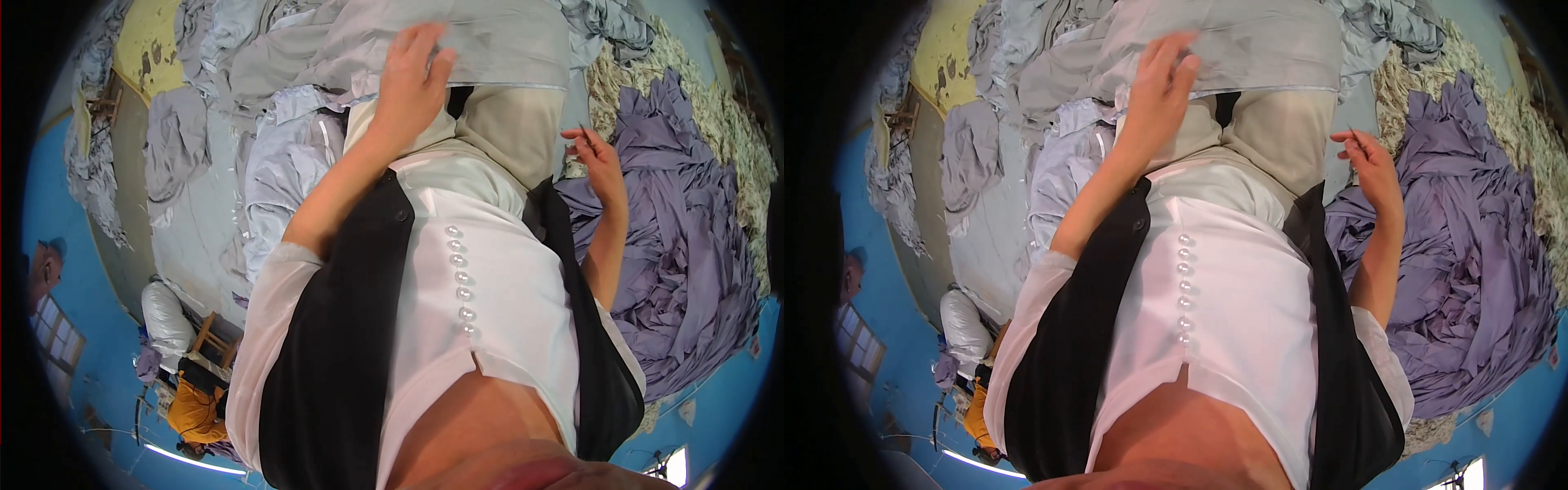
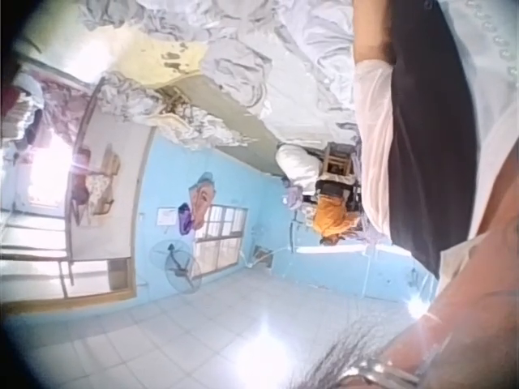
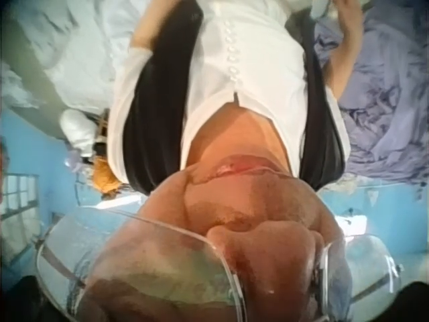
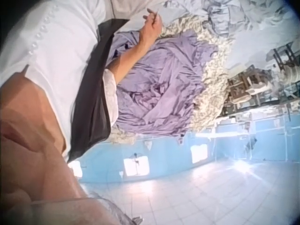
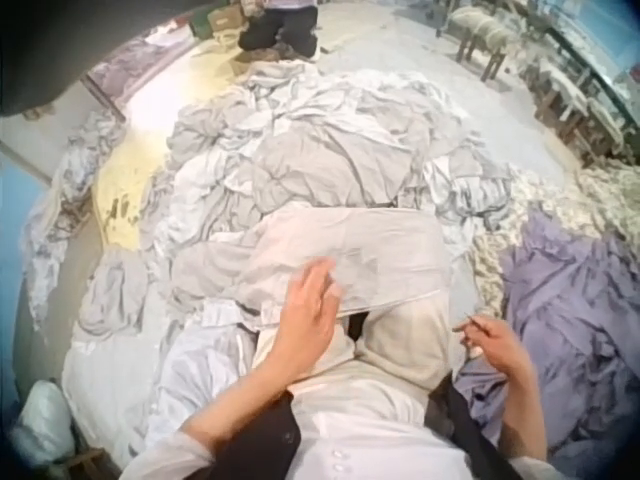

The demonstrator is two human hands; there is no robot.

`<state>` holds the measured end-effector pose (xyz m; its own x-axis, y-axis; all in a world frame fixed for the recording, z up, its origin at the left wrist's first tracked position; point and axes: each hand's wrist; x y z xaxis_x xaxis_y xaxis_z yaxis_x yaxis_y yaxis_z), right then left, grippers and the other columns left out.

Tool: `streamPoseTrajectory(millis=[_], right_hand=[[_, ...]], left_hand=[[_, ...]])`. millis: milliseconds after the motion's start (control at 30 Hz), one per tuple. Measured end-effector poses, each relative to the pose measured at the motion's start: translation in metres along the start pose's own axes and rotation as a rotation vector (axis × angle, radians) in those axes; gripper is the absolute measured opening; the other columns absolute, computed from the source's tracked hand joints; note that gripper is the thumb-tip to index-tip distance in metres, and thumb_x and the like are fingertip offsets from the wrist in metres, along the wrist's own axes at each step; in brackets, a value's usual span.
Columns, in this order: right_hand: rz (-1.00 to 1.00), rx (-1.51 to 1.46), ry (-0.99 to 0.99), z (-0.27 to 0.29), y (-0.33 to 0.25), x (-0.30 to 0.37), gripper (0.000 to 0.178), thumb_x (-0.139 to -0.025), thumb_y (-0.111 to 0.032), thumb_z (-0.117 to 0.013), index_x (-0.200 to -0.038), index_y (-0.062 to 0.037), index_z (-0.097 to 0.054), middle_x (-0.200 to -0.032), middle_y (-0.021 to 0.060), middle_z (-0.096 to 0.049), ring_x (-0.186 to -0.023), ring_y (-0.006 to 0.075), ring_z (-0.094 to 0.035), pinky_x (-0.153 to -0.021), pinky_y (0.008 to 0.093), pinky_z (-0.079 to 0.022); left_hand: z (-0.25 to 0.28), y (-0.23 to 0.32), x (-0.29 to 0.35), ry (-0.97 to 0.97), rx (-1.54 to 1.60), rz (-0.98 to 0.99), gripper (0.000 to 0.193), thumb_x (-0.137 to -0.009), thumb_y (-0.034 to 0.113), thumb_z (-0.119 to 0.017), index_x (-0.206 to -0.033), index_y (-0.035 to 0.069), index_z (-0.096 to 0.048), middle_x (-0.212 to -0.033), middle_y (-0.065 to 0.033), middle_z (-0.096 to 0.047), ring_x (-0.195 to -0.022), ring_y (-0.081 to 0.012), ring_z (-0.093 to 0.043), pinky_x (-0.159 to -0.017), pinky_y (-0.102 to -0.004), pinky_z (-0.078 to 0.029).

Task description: The person spreads out fabric pieces by hand, trims loose threads along the seams using thread snips, and sets the pieces aside.

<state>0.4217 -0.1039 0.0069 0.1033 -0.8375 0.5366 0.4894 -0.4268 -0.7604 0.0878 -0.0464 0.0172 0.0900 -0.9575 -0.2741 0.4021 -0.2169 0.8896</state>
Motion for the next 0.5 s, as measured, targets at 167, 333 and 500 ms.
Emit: streamPoseTrajectory(millis=[167,333,500], right_hand=[[0.239,0.516,0.344,-0.006,0.015,-0.011,0.017,-0.094,-0.011,-0.055,-0.107,-0.0064,-0.065,-0.095,0.0003,-0.064,-0.084,0.0094,-0.058,-0.071,0.0241,-0.046],[0.433,0.129,0.448,-0.034,-0.041,-0.025,0.027,-0.084,0.0,-0.061,-0.11,-0.0086,-0.065,-0.105,0.0041,-0.062,-0.085,0.0133,-0.059,-0.063,0.0185,-0.044],[0.663,0.36,0.473,-0.06,-0.055,-0.067,0.038,-0.076,0.004,-0.062,-0.11,-0.0126,-0.067,-0.112,0.0024,-0.061,-0.088,0.0135,-0.059,-0.066,0.0215,-0.046]], left_hand=[[-0.016,-0.001,0.045,-1.219,0.38,0.241,0.024,-0.093,0.022,-0.055,-0.103,0.004,-0.067,-0.115,-0.0204,-0.06,-0.103,-0.0344,-0.057,-0.086,-0.0406,-0.047],[0.037,-0.009,0.03,-0.402,0.037,0.063,0.017,-0.086,0.004,-0.06,-0.102,-0.001,-0.064,-0.091,-0.0111,-0.065,-0.078,-0.0211,-0.065,-0.073,-0.0311,-0.051],[0.085,-0.068,0.041,-0.302,-0.477,-0.17,0.039,-0.071,-0.007,-0.06,-0.109,0.002,-0.06,-0.112,-0.015,-0.058,-0.102,-0.0318,-0.057,-0.09,-0.0371,-0.046]])
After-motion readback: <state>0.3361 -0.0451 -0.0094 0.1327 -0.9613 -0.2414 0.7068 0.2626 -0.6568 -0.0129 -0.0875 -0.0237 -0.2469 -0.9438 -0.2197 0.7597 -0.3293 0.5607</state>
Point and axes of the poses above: each hand's wrist, its own x-axis away from the middle knuckle, its own z-axis out of the back of the hand, y = z × x
